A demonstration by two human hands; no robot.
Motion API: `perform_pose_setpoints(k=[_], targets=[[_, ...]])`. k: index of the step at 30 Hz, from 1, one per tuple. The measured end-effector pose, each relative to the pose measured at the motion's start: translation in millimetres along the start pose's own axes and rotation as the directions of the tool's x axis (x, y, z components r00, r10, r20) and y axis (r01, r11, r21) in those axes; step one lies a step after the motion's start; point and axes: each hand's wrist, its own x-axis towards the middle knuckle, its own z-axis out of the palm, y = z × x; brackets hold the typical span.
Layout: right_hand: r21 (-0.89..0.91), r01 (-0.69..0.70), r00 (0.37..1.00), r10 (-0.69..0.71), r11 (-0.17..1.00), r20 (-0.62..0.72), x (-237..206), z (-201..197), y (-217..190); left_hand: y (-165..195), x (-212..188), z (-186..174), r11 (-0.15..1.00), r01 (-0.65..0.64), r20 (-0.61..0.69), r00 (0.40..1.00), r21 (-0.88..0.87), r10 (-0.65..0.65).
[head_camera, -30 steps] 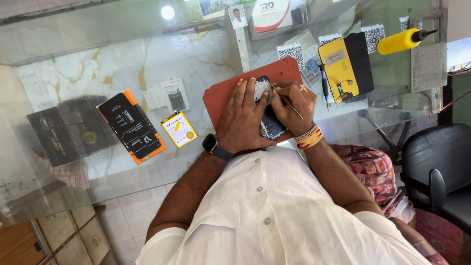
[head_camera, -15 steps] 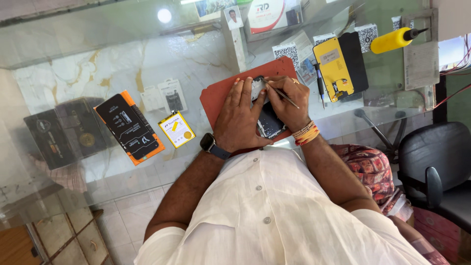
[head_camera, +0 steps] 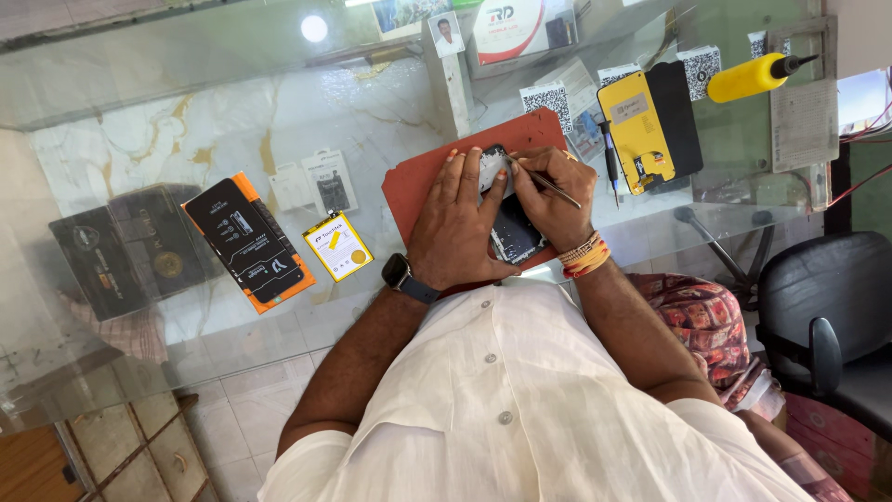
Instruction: The person uses a metal prying tool to scrape adhesive residue from the interior frame of a disassembled mobile phone. The person holds the phone steady with one hand while carefully working the tool along the edges of the frame.
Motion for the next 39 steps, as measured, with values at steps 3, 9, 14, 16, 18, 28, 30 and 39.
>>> perform_pose_setpoints(k=[3, 9, 14, 16, 18, 28, 30, 39], targets=[[-0.022, -0.004, 1.000, 0.005, 1.000, 0.006, 1.0, 1.4, 0.4, -0.6, 0.8, 0.8, 1.000, 0.001, -0.016, 1.000, -0.001, -0.001], [0.012, -0.009, 1.000, 0.009, 1.000, 0.026, -0.2, -0.3, 0.6, -0.3, 0.7, -0.8, 1.000, 0.000, -0.004, 1.000, 0.006, 0.000], [-0.057, -0.013, 1.000, 0.014, 0.998, 0.004, -0.4, 2.1, 1.5, 0.2, 1.0, -2.0, 1.000, -0.010, -0.018, 1.000, -0.007, 0.010], [-0.032, -0.006, 1.000, 0.007, 0.999, 0.019, 0.0, 1.4, 1.7, 0.3, 1.0, -2.3, 1.000, -0.002, -0.001, 1.000, -0.008, 0.002], [-0.035, 0.006, 1.000, -0.005, 0.999, 0.026, 1.1, 0.8, 1.9, -0.8, 2.3, -2.7, 1.000, -0.004, -0.010, 1.000, -0.001, 0.004], [-0.031, 0.010, 1.000, -0.009, 0.999, 0.016, 0.2, -0.6, 0.5, 0.7, -0.9, -0.9, 1.000, -0.005, -0.014, 1.000, -0.016, 0.005], [-0.036, -0.004, 1.000, 0.004, 0.999, 0.007, 1.0, -0.4, 2.2, -1.1, 1.5, -0.7, 1.000, -0.009, -0.019, 1.000, -0.005, 0.009], [-0.016, -0.017, 1.000, 0.017, 1.000, 0.009, -0.6, -0.2, 4.2, 0.3, 1.5, -0.8, 1.000, 0.001, 0.011, 1.000, 0.000, -0.001]])
